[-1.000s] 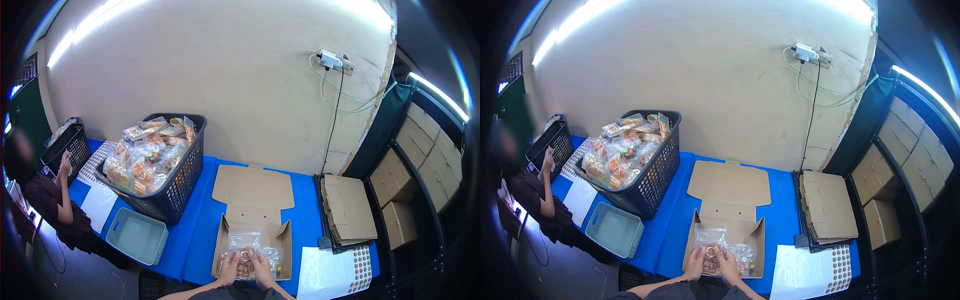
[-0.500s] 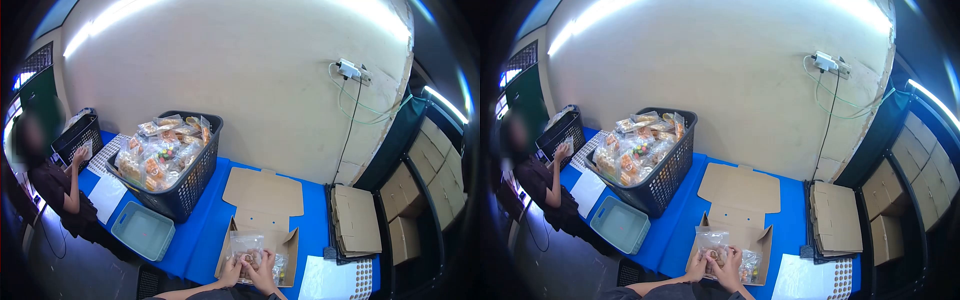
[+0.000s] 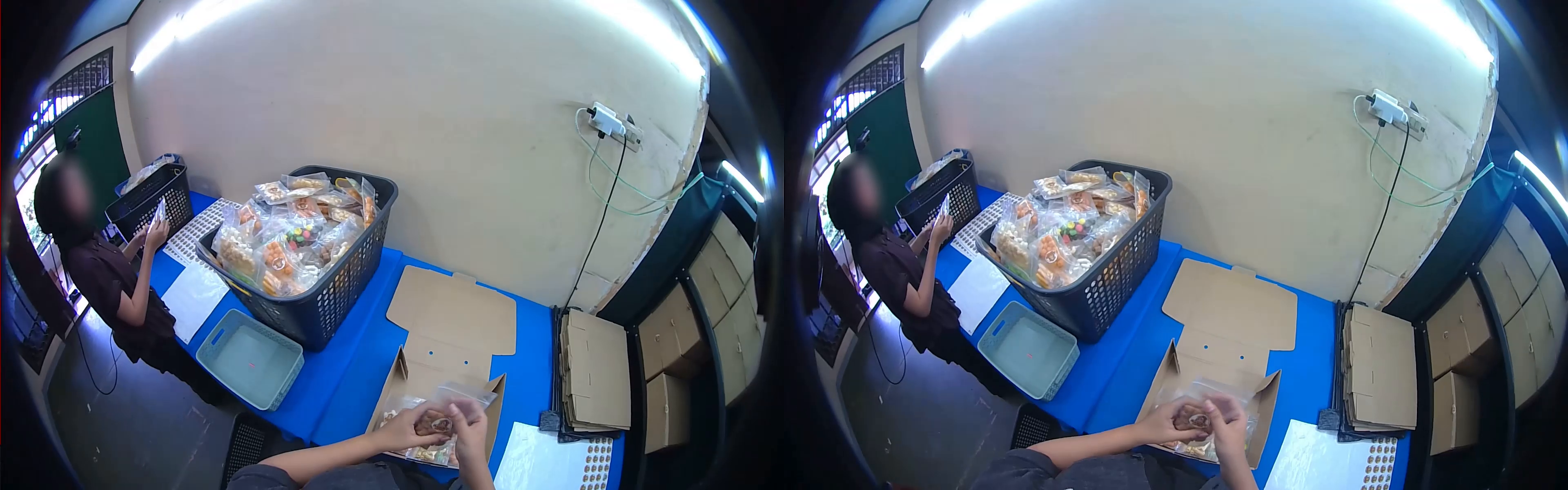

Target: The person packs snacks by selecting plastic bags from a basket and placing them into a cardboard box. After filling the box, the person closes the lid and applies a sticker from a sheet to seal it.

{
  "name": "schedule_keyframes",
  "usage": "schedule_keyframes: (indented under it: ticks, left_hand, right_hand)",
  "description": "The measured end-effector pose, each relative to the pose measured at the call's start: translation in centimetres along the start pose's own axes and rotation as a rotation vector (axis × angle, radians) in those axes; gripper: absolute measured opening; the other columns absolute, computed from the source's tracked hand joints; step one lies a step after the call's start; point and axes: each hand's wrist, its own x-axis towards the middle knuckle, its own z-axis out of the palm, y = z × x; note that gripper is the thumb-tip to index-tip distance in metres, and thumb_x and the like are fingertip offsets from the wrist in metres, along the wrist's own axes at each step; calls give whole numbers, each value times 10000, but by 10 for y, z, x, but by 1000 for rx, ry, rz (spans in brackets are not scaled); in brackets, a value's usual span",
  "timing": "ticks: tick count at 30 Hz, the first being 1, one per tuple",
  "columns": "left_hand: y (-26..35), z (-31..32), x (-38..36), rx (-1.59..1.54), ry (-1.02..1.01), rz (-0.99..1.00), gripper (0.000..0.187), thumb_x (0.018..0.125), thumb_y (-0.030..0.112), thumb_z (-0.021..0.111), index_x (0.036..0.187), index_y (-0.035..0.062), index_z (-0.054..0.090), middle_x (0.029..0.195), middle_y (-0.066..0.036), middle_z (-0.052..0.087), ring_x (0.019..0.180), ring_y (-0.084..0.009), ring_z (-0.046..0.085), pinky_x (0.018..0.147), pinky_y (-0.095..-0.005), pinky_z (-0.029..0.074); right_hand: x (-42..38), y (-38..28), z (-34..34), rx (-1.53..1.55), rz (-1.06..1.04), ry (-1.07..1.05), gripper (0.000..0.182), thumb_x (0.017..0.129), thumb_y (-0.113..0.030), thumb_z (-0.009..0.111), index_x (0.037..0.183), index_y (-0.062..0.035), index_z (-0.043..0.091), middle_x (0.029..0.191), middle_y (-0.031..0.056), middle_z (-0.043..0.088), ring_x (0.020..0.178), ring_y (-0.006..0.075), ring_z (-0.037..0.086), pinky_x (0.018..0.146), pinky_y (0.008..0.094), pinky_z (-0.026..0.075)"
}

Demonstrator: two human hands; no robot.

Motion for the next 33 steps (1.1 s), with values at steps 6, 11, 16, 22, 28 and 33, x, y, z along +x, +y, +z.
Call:
schedule_keyframes:
  ticks: [6, 11, 16, 22, 28, 33]
  left_hand:
    - [28, -2, 8, 597, -140, -68, 564, 812, 283, 740, 1251, 68, 459, 1088, -152, 642, 997, -209, 634, 853, -333, 495]
    - [27, -10, 12, 660, -102, -57, 628, 801, 335, 731, 1269, 53, 422, 1040, -205, 637, 954, -305, 638, 815, -358, 482]
    - [22, -7, 21, 237, 221, 186, 486, 818, 268, 732, 1201, 60, 518, 998, -127, 664, 928, -196, 638, 830, -313, 472]
    - [23, -39, 30, -54, -2, -316, 255, 910, 226, 626, 1001, -9, 660, 1049, -100, 679, 1075, -143, 586, 972, -313, 424]
    - [30, -31, 19, 755, 364, 150, 251, 914, 251, 601, 1076, 70, 665, 1079, -51, 677, 1084, -203, 591, 1007, -332, 381]
    - [5, -23, 18, 361, 42, 85, 564, 923, 416, 545, 1384, 109, 439, 1443, -114, 405, 1345, -268, 361, 1114, -563, 52]
  right_hand:
    - [6, -1, -6, 136, -56, 151, 178, 885, -135, 640, 941, 32, 669, 914, 120, 689, 828, 165, 632, 800, 281, 472]
    - [8, 4, -7, 332, -71, 210, 216, 932, -163, 563, 947, 22, 674, 928, 132, 689, 889, 173, 630, 850, 298, 456]
    - [3, -9, -2, -76, -52, 20, 258, 940, -179, 537, 931, 39, 675, 896, 117, 689, 897, 178, 631, 841, 292, 464]
    - [9, -1, -19, -219, 74, -342, 377, 992, -243, 442, 1046, 61, 660, 989, 129, 684, 935, 176, 616, 874, 291, 445]
    - [7, 9, -23, -299, 151, -132, 467, 1020, -293, 344, 1145, 74, 603, 1125, 169, 638, 1084, 221, 576, 977, 330, 401]
    - [2, 1, -2, -363, -123, 55, 524, 1012, -353, 328, 1258, 72, 511, 1324, 188, 501, 1184, 257, 509, 1018, 352, 373]
